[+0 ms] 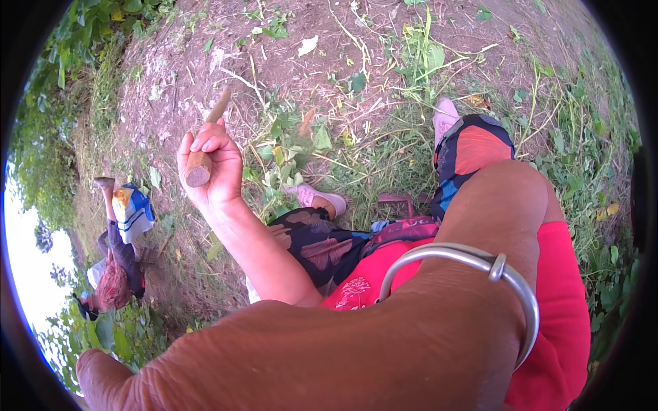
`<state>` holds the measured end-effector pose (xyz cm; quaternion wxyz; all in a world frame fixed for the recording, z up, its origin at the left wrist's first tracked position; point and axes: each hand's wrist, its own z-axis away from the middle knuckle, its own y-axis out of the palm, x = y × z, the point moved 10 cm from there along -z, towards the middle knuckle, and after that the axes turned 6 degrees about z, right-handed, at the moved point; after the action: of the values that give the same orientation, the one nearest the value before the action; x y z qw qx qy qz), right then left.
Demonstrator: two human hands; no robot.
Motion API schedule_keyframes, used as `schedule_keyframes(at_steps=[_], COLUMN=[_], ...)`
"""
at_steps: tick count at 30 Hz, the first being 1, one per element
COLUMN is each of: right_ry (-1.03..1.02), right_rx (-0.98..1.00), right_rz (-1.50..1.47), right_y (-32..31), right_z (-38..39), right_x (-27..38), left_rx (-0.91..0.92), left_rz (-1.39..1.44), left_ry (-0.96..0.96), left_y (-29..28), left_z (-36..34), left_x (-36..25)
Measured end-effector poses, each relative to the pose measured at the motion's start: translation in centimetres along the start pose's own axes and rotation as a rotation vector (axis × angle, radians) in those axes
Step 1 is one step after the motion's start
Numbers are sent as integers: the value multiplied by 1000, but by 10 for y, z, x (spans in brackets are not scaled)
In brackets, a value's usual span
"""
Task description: The person sits on the ground and uses a curved knife to strip the outer layer from long, thin plant stems. They hold the stem with one hand and scrape it with the knife, then pull the fibrous strands apart with both hands.
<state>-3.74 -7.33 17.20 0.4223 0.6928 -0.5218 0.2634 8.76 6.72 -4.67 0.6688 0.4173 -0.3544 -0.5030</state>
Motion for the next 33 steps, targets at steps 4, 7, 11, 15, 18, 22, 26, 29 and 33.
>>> schedule_keyframes(at_steps=[4, 7, 11, 15, 18, 22, 26, 29, 33], right_ry=[-6, -19, 29, 36, 107, 320, 309, 273, 397], right_rx=[-61, -100, -218, -359, -315, -562, -645, -783, -955], right_rz=[62, 88, 157, 119, -4, 83, 336, 565, 936], right_y=[-12, -27, -54, -72, -81, -107, -138, -190, -257], right_z=[4, 2, 11, 6, 2, 7, 11, 36, 108], right_x=[6, 16, 20, 12, -1, -15, -26, -53, -88], left_rx=[-43, -56, -41, 8, 58, 56, 144, 220, 293], left_rz=[-36, -29, -43, -4, -142, -144, -38, 36, 81], left_ry=[-14, 13, 30, -30, 9, 83, 93, 58, 66], left_y=[-4, -3, -6, -3, 5, 3, 13, 19, 31], left_z=[-8, -1, -6, -5, -2, 10, 28, 39, 44], left_x=[8, 7, 12, 8, -3, -17, -34, -44, -58])
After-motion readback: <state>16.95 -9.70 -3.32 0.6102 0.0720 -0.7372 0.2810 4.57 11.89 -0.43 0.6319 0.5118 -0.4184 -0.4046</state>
